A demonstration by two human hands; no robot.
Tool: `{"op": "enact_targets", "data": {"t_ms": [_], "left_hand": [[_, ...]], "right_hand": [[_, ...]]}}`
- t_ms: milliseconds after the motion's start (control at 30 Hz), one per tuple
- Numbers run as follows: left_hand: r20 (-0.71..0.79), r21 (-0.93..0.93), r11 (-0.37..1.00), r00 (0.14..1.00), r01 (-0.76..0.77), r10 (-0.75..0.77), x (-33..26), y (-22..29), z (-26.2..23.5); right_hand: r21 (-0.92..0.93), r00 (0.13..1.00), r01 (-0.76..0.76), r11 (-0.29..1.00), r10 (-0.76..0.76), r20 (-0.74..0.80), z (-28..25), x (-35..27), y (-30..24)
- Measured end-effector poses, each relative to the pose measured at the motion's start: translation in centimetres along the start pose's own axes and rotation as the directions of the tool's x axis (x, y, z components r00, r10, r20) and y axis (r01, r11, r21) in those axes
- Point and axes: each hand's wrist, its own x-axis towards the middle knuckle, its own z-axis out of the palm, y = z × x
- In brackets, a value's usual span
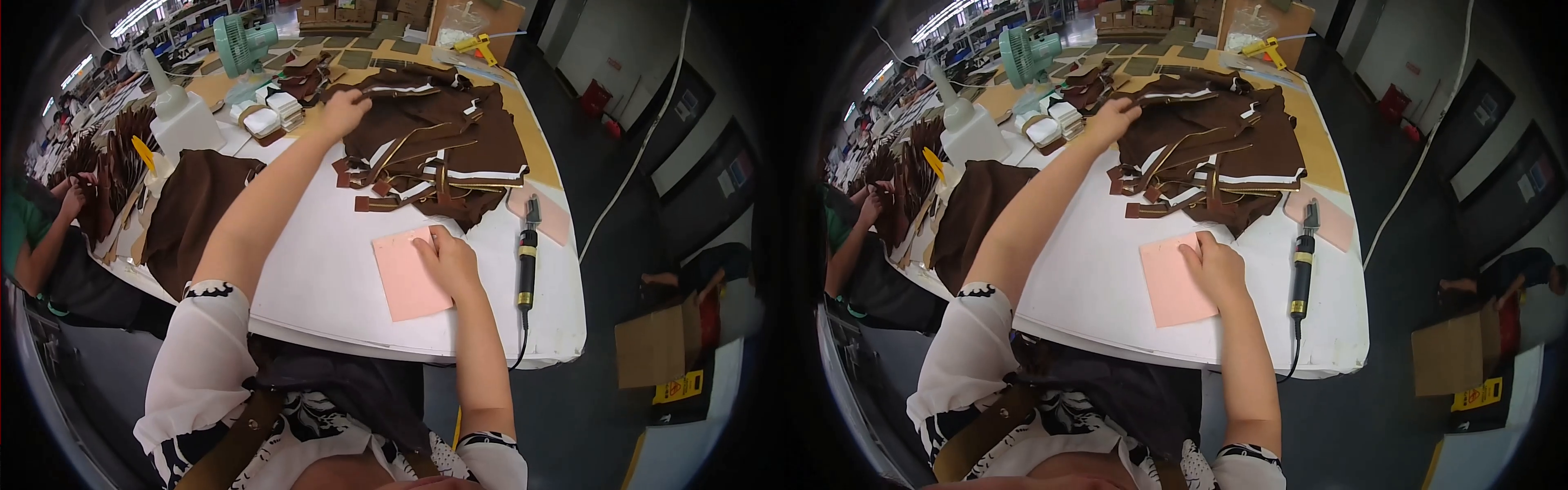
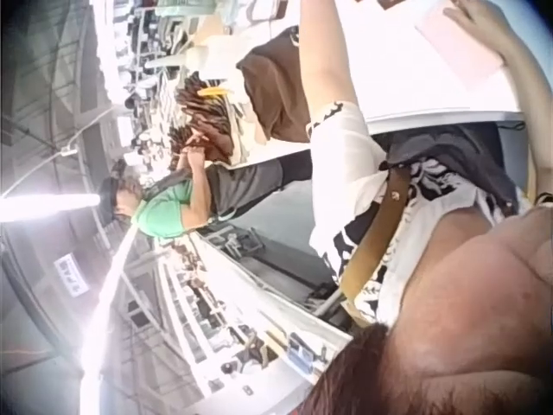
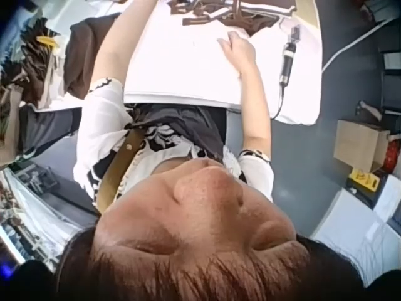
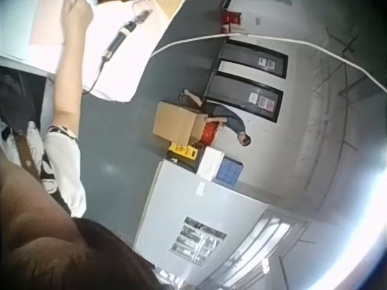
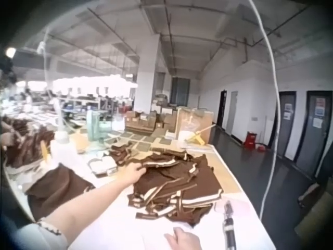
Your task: The recorder is assembling leather bags by inserting cards and labels and using a thread burner to finish the stitching.
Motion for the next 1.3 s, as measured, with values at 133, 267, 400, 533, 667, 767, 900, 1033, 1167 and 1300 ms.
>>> {"op": "enact_targets", "data": {"t_ms": [133,267,400,533,667,767,900,1033,1167,1300], "left_hand": [[-0.120,-0.369,0.922,0.990,-0.119,0.080,-2.4,4.4,-4.2],[0.194,-0.482,0.863,0.979,0.149,-0.061,-13.0,11.0,-10.3],[0.215,-0.235,0.961,0.956,-0.148,0.200,-24.2,9.5,-14.3],[0.476,0.063,0.992,0.877,-0.112,0.069,-31.4,9.7,-16.0],[0.583,0.129,0.982,0.811,-0.138,0.038,-31.4,10.0,-16.7],[0.523,0.047,0.994,0.850,-0.097,0.058,-29.7,9.7,-14.5],[0.506,0.341,0.899,0.860,-0.274,0.070,-29.4,6.5,-7.3],[0.454,0.270,0.934,0.886,-0.233,0.090,-30.3,5.3,-6.0],[0.436,-0.071,0.983,0.891,0.169,-0.122,-29.6,4.6,-6.8],[0.353,-0.328,0.938,0.935,0.116,0.008,-30.4,3.3,-5.5]], "right_hand": [[0.013,0.999,-0.031,0.999,0.031,0.007,-0.2,-0.6,0.4],[0.043,0.997,-0.071,0.997,0.071,0.005,-0.7,-1.4,1.2],[0.002,1.000,-0.026,1.000,0.026,0.005,-0.9,-1.1,-0.2],[-0.046,0.988,0.008,0.999,-0.015,-0.151,-1.6,-1.8,-0.2],[-0.019,0.938,0.192,0.981,-0.189,-0.290,-0.1,-1.5,-1.6],[-0.072,0.829,0.534,0.843,-0.538,-0.151,2.2,-1.5,-5.8],[0.023,0.822,0.568,0.823,-0.565,-0.064,5.2,-1.8,-7.7],[0.022,0.847,0.524,0.851,-0.519,-0.113,5.3,-2.9,-6.6],[0.031,0.833,0.546,0.837,-0.538,-0.127,4.9,-4.2,-7.4],[0.199,0.870,0.492,0.847,-0.484,-0.092,5.7,-5.7,-11.2]]}}
